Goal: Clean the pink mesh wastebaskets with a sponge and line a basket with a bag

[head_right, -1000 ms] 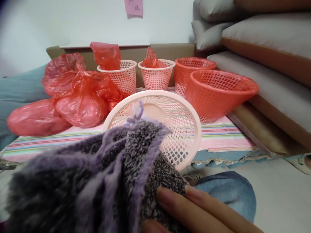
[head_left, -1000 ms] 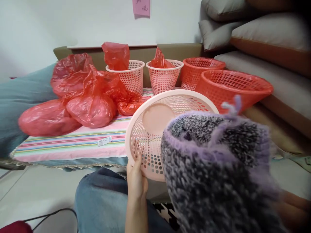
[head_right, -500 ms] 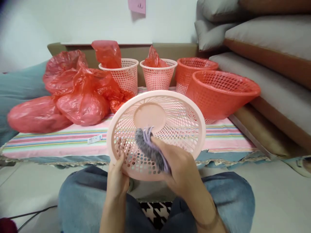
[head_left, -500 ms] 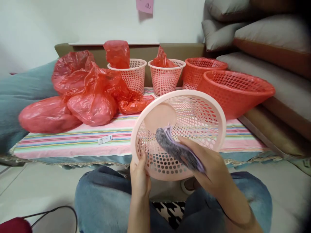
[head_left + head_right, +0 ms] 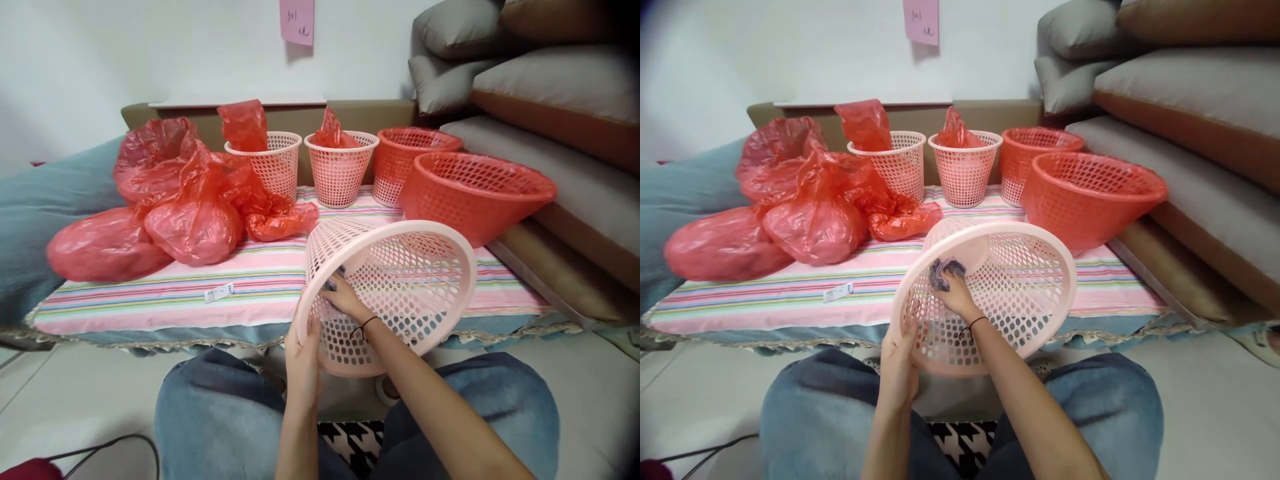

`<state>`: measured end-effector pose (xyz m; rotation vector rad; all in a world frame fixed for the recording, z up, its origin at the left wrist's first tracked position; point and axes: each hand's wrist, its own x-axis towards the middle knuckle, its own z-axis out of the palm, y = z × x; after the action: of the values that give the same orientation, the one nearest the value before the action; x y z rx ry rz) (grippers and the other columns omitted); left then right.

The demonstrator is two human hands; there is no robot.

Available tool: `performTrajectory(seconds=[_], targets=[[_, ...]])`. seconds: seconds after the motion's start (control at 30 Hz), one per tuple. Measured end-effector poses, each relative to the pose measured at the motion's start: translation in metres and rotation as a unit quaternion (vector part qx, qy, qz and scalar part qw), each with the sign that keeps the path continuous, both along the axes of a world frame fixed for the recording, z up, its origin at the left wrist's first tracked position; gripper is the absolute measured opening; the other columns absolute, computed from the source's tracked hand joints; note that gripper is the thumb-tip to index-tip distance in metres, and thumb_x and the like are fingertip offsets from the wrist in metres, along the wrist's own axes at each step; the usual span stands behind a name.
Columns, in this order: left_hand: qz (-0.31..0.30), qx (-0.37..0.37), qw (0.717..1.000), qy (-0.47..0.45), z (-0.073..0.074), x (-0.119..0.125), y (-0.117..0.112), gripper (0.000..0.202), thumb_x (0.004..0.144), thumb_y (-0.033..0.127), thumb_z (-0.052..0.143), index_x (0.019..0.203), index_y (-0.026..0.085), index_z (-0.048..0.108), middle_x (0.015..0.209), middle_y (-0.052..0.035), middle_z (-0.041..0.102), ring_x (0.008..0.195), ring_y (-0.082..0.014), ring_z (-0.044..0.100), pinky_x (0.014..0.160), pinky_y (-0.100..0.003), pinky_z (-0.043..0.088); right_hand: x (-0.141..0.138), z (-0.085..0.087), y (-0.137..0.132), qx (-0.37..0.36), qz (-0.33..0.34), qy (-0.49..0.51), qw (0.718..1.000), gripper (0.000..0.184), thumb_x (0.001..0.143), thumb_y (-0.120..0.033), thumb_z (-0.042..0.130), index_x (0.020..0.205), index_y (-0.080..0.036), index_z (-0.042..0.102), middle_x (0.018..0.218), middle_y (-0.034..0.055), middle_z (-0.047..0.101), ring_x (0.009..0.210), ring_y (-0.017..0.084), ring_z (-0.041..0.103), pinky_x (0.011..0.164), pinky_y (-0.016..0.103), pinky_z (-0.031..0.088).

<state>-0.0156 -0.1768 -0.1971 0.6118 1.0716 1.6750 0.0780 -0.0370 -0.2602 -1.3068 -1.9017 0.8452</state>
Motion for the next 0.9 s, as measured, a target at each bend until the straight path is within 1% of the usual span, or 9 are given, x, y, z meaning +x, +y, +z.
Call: performTrajectory(seconds=[0.1,0.2,0.27,0.37,0.43,0.53,0.67,0.77,0.9], targets=[[0.009,-0.007,0.999,-0.037,0.006,0.006,-0.002,0.056,0.073,0.041,0.079,0.124,0.021,0.066,0.128,-0.0086,0.067,0.132,-0.0271,0.051,0.112,-0.037,0.039,0.011,0.007,-0.005,-0.036,0.020,-0.004,0.999,0.039,0.083,-0.023,0.062,0.122,-0.020,0.067,0.134,0.0103,0.062,0.125,0.029,0.056,0.110,0.048,0.039],[0.007,-0.012,0.998,-0.055,0.008,0.010,-0.003,0.055,0.074,0.041,0.078,0.123,0.021,0.066,0.126,-0.0090,0.068,0.129,-0.0267,0.054,0.110,-0.035,0.041,0.025,0.017,-0.030,-0.057,0.047,-0.004,0.997,0.040,0.084,-0.023,0.062,0.123,-0.018,0.067,0.136,0.0107,0.060,0.131,0.028,0.052,0.114,0.046,0.036],[0.013,0.000,0.999,-0.048,0.007,0.010,-0.002,0.051,0.077,0.040,0.076,0.123,0.022,0.066,0.131,-0.0083,0.065,0.131,-0.0261,0.052,0.111,-0.035,0.040,0.036,0.025,-0.061,-0.071,0.071,0.009,0.995,0.043,0.085,-0.029,0.062,0.127,-0.018,0.064,0.139,0.0098,0.058,0.136,0.027,0.046,0.117,0.047,0.031],[0.050,0.006,0.998,-0.049,0.003,0.007,0.000,0.046,0.079,0.038,0.075,0.122,0.024,0.067,0.133,-0.0065,0.064,0.132,-0.0251,0.051,0.112,-0.036,0.038,0.054,0.042,-0.119,-0.101,0.096,0.049,0.989,0.045,0.087,-0.036,0.062,0.130,-0.023,0.062,0.143,0.0076,0.053,0.143,0.028,0.036,0.120,0.053,0.023],[0.072,-0.009,0.995,-0.063,0.003,0.004,0.001,0.047,0.079,0.038,0.075,0.123,0.025,0.066,0.133,-0.0059,0.064,0.131,-0.0257,0.052,0.112,-0.039,0.039,0.064,0.057,-0.156,-0.111,0.113,0.046,0.986,0.047,0.086,-0.033,0.064,0.132,-0.026,0.060,0.145,0.0069,0.052,0.144,0.028,0.033,0.120,0.056,0.018],[0.080,-0.020,0.992,-0.091,0.006,0.003,0.003,0.047,0.080,0.037,0.073,0.125,0.026,0.065,0.135,-0.0073,0.063,0.130,-0.0271,0.054,0.111,-0.042,0.041,0.076,0.080,-0.192,-0.122,0.125,0.036,0.984,0.046,0.085,-0.025,0.064,0.130,-0.028,0.062,0.143,0.0073,0.053,0.144,0.029,0.034,0.119,0.058,0.021],[0.068,0.007,0.991,-0.113,0.009,0.003,0.005,0.049,0.085,0.035,0.068,0.132,0.028,0.059,0.145,-0.0062,0.053,0.134,-0.0257,0.049,0.112,-0.041,0.040,0.082,0.095,-0.201,-0.124,0.105,0.049,0.986,0.043,0.084,-0.024,0.065,0.126,-0.026,0.065,0.139,0.0092,0.057,0.141,0.029,0.039,0.117,0.057,0.027],[0.063,0.013,0.991,-0.114,0.006,0.002,0.006,0.049,0.087,0.035,0.066,0.134,0.030,0.057,0.149,-0.0045,0.049,0.137,-0.0247,0.046,0.113,-0.040,0.038,0.080,0.093,-0.195,-0.127,0.083,0.064,0.986,0.040,0.086,-0.030,0.065,0.125,-0.025,0.066,0.139,0.0101,0.057,0.140,0.029,0.041,0.117,0.056,0.028],[0.069,0.007,0.987,-0.142,-0.001,-0.002,0.005,0.050,0.088,0.033,0.064,0.137,0.027,0.054,0.145,-0.0072,0.054,0.133,-0.0251,0.050,0.112,-0.041,0.040,0.073,0.087,-0.192,-0.130,0.093,0.043,0.986,0.043,0.087,-0.035,0.063,0.129,-0.024,0.063,0.141,0.0097,0.055,0.142,0.029,0.037,0.119,0.057,0.022]])
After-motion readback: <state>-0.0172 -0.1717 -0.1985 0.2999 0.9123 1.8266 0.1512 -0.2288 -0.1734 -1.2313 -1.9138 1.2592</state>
